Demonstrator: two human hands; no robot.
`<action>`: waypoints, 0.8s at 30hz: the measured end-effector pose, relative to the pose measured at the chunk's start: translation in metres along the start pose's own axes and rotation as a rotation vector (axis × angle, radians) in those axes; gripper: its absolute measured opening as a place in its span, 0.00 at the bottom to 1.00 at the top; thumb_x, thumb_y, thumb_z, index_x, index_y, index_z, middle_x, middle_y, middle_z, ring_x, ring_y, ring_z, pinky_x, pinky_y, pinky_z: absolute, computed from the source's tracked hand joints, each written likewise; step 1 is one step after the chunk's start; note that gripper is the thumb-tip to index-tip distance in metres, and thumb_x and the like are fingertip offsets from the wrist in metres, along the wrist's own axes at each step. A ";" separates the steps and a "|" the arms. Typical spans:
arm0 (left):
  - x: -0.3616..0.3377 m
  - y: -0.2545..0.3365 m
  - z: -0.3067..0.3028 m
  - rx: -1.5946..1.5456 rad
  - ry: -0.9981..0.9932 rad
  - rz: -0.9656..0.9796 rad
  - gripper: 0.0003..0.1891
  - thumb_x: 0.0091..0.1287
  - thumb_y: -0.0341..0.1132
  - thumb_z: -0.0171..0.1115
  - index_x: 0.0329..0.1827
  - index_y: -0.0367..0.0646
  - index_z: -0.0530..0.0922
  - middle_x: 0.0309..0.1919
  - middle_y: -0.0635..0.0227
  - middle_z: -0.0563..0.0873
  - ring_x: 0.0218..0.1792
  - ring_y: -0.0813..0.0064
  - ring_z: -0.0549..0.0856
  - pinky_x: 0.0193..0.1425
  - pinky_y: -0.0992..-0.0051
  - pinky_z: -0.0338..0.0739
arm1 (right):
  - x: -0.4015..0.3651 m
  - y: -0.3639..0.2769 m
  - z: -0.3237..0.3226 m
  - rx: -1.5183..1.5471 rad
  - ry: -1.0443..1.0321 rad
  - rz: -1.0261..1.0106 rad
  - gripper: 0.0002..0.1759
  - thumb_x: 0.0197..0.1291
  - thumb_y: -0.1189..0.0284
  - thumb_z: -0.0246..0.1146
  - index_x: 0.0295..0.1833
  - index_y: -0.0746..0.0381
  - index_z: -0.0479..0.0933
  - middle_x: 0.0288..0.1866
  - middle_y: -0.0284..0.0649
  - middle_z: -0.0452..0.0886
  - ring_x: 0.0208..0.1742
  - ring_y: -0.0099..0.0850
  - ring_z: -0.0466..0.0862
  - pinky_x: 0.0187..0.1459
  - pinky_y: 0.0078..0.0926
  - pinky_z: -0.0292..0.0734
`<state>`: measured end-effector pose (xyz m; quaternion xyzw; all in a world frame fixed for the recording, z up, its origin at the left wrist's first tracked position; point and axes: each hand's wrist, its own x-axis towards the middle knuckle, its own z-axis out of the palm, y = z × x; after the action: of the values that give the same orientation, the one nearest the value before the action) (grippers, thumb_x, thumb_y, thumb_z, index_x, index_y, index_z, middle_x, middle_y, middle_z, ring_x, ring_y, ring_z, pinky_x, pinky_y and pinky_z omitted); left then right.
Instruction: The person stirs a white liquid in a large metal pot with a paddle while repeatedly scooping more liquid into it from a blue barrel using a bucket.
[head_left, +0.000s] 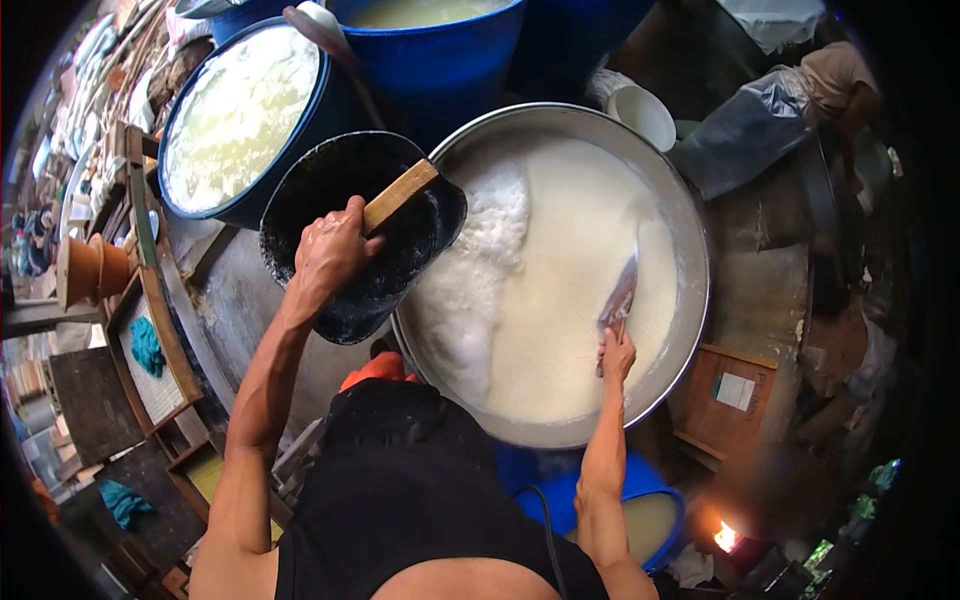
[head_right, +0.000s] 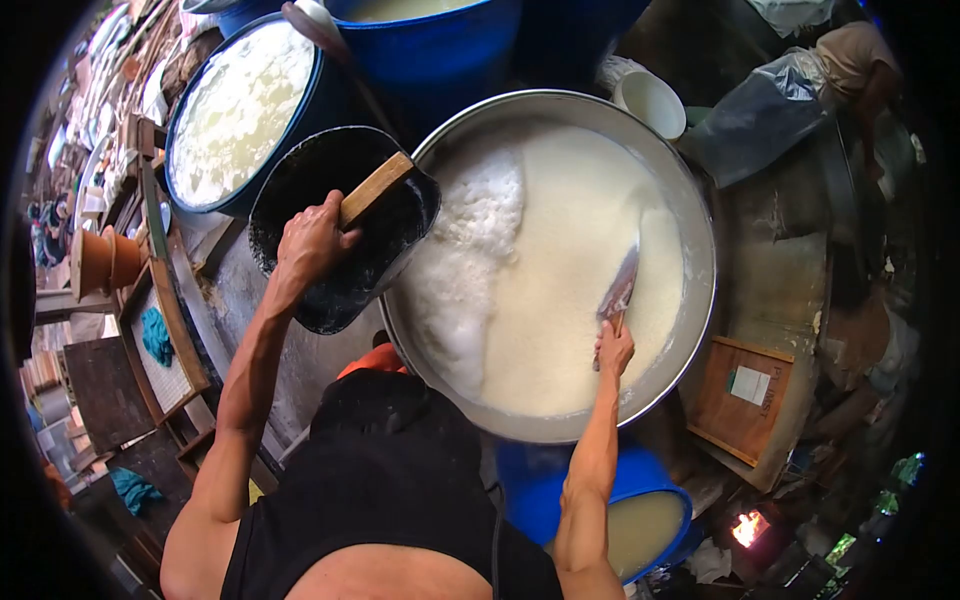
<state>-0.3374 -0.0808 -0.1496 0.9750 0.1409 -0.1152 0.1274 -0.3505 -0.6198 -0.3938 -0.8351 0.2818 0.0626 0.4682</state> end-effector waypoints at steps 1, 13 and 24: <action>-0.001 0.000 -0.001 0.005 0.011 0.018 0.22 0.64 0.44 0.73 0.49 0.39 0.73 0.40 0.46 0.88 0.46 0.44 0.88 0.51 0.52 0.82 | -0.013 0.005 0.002 -0.017 -0.016 -0.002 0.13 0.68 0.64 0.67 0.37 0.63 0.78 0.21 0.34 0.79 0.16 0.22 0.75 0.17 0.26 0.71; -0.001 -0.005 0.002 0.003 0.022 0.015 0.22 0.65 0.43 0.72 0.51 0.40 0.73 0.41 0.48 0.89 0.47 0.46 0.89 0.51 0.52 0.82 | -0.185 0.048 -0.004 -0.326 -0.142 -0.205 0.12 0.66 0.68 0.66 0.48 0.65 0.83 0.25 0.40 0.83 0.22 0.28 0.83 0.29 0.32 0.78; 0.003 -0.013 0.011 0.022 0.027 0.033 0.23 0.63 0.44 0.73 0.50 0.41 0.71 0.39 0.47 0.89 0.45 0.43 0.88 0.49 0.50 0.81 | -0.236 -0.114 -0.147 -0.395 -0.623 0.265 0.09 0.64 0.71 0.68 0.47 0.63 0.85 0.25 0.34 0.83 0.22 0.18 0.78 0.24 0.23 0.75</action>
<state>-0.3403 -0.0713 -0.1637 0.9800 0.1252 -0.1015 0.1168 -0.5098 -0.5970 -0.1401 -0.8067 0.2140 0.4259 0.3493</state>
